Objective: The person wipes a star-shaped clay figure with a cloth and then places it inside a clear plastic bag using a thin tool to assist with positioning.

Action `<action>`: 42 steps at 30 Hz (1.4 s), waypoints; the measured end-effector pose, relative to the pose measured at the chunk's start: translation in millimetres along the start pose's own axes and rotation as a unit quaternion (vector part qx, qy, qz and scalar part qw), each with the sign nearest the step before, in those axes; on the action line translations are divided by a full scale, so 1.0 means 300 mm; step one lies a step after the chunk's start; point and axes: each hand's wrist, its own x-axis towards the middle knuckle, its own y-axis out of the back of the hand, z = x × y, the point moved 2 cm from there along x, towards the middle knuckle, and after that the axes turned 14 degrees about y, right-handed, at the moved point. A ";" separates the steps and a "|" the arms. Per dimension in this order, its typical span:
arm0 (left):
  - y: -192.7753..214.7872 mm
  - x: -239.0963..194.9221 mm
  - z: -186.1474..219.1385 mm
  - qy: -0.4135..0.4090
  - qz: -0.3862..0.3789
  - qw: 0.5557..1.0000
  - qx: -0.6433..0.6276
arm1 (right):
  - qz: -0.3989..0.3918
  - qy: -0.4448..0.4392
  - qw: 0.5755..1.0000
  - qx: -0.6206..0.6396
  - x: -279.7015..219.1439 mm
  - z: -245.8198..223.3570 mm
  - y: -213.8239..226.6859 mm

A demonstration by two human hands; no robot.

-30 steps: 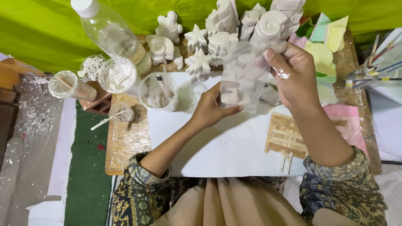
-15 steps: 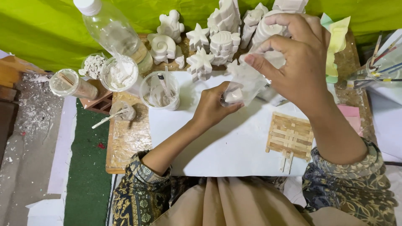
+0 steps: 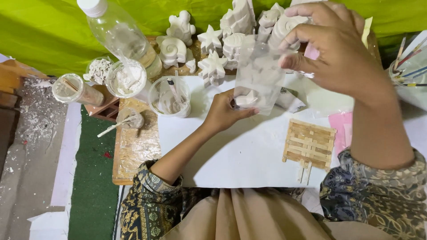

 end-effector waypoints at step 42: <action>-0.008 0.014 -0.016 0.026 -0.067 0.997 -0.038 | 0.022 -0.015 0.999 -0.046 -0.086 -0.045 0.065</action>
